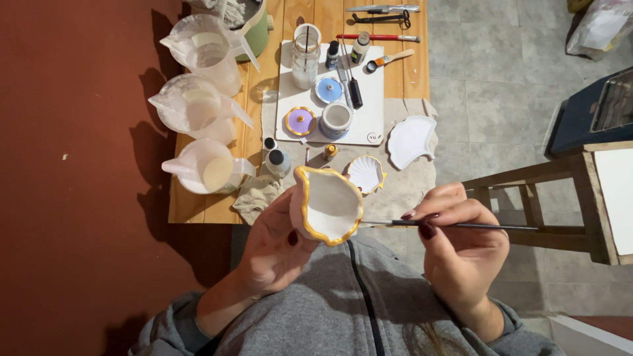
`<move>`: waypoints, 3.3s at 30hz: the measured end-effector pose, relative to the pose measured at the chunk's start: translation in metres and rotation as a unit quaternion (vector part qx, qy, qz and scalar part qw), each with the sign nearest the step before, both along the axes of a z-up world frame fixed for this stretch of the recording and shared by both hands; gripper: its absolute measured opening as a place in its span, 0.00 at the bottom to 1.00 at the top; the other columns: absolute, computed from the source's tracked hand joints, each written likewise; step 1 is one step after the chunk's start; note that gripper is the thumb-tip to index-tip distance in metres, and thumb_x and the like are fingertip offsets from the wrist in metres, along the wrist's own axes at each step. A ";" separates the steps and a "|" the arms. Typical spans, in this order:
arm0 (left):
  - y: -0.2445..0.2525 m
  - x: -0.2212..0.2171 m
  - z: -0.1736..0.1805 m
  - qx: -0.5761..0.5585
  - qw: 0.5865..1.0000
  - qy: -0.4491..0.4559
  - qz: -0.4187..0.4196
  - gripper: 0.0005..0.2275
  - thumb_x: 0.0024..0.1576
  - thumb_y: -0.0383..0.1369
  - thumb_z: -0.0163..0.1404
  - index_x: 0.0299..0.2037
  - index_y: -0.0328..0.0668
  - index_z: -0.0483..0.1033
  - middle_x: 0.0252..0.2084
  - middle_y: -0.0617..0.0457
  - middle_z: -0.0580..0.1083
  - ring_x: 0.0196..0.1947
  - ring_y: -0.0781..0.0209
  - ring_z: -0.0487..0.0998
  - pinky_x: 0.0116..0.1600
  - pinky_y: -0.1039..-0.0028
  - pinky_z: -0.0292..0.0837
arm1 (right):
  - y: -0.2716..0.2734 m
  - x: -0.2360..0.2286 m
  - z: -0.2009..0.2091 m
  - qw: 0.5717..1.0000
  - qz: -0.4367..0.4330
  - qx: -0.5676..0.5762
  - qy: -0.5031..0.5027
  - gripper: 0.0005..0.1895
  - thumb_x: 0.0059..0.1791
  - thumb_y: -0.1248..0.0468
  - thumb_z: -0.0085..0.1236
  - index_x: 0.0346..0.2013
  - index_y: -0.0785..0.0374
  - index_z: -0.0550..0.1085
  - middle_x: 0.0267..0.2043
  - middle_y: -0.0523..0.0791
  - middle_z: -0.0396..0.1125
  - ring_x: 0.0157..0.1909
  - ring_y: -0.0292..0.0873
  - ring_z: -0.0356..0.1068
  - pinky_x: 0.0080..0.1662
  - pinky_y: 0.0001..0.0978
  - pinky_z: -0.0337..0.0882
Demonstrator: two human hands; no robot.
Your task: Painting the rim of a conch-shell-shaped candle holder with gold paint using a small brush.
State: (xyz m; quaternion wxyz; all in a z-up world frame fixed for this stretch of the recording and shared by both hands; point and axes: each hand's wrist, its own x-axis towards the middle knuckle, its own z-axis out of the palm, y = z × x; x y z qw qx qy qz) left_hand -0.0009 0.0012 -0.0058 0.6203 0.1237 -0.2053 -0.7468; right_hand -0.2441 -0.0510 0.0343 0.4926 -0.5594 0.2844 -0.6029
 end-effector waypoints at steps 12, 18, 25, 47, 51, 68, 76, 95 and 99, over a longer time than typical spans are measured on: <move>0.002 0.000 -0.009 0.017 1.000 0.004 0.005 0.36 0.61 0.29 0.57 0.76 0.29 0.49 0.70 0.44 0.64 0.70 0.56 0.65 0.74 0.64 0.60 | 0.001 0.000 0.000 0.999 0.014 -0.044 0.014 0.09 0.50 0.82 0.52 0.36 0.67 0.71 0.39 0.53 0.74 0.45 0.42 0.65 0.50 0.34 0.72; 0.002 0.001 -0.007 0.020 1.000 0.019 0.003 0.37 0.60 0.28 0.57 0.76 0.31 0.48 0.70 0.45 0.63 0.70 0.56 0.65 0.73 0.65 0.60 | 0.000 0.000 -0.004 0.999 -0.008 -0.037 0.019 0.09 0.51 0.83 0.50 0.37 0.67 0.71 0.39 0.52 0.73 0.43 0.41 0.65 0.49 0.34 0.72; 0.003 0.002 -0.014 0.010 1.000 0.025 0.003 0.37 0.61 0.29 0.57 0.77 0.30 0.48 0.71 0.44 0.62 0.71 0.55 0.65 0.74 0.64 0.60 | 0.000 0.001 -0.005 1.000 0.009 -0.025 0.014 0.09 0.48 0.83 0.51 0.36 0.68 0.71 0.39 0.53 0.73 0.47 0.44 0.66 0.49 0.36 0.73; -0.007 0.000 0.008 0.007 0.999 0.044 -0.018 0.33 0.66 0.35 0.52 0.76 0.32 0.46 0.73 0.34 0.59 0.74 0.44 0.62 0.72 0.60 0.64 | -0.008 0.001 -0.004 0.994 -0.068 -0.062 -0.057 0.04 0.54 0.74 0.57 0.42 0.68 0.72 0.40 0.54 0.73 0.43 0.43 0.65 0.51 0.33 0.67; -0.014 -0.001 0.020 0.004 0.995 0.077 -0.059 0.33 0.68 0.41 0.48 0.76 0.30 0.47 0.73 0.27 0.59 0.74 0.37 0.61 0.72 0.58 0.66 | -0.006 -0.007 -0.021 0.992 -0.075 -0.088 -0.048 0.03 0.58 0.75 0.58 0.43 0.71 0.71 0.40 0.54 0.71 0.42 0.43 0.63 0.49 0.32 0.64; -0.013 0.003 0.015 0.053 0.993 0.072 -0.083 0.34 0.67 0.48 0.43 0.75 0.30 0.49 0.71 0.30 0.62 0.72 0.37 0.63 0.71 0.57 0.66 | 0.001 0.001 -0.010 0.993 -0.045 -0.112 -0.014 0.09 0.59 0.66 0.51 0.48 0.69 0.74 0.44 0.57 0.72 0.45 0.46 0.66 0.50 0.34 0.72; -0.009 0.009 -0.002 0.043 0.984 0.090 -0.145 0.35 0.67 0.52 0.45 0.75 0.31 0.51 0.65 0.30 0.68 0.64 0.38 0.74 0.62 0.60 0.76 | -0.028 0.024 -0.007 0.996 0.092 -0.002 -0.001 0.26 0.59 0.64 0.53 0.70 0.70 0.62 0.64 0.62 0.66 0.70 0.58 0.66 0.74 0.50 0.62; -0.018 -0.003 -0.001 0.021 0.966 0.051 -0.253 0.33 0.68 0.55 0.44 0.72 0.34 0.60 0.56 0.37 0.75 0.52 0.44 0.80 0.55 0.62 0.79 | -0.079 0.032 -0.082 0.855 0.508 0.086 -0.061 0.41 0.36 0.57 0.85 0.57 0.69 0.74 0.60 0.61 0.72 0.66 0.58 0.72 0.68 0.56 0.70; -0.029 -0.006 -0.007 0.104 0.962 0.049 -0.248 0.36 0.60 0.60 0.41 0.65 0.33 0.64 0.48 0.36 0.78 0.41 0.47 0.83 0.46 0.64 0.82 | -0.076 0.026 -0.101 0.909 0.407 0.078 -0.052 0.44 0.34 0.55 0.85 0.57 0.71 0.74 0.58 0.60 0.73 0.65 0.59 0.73 0.66 0.55 0.72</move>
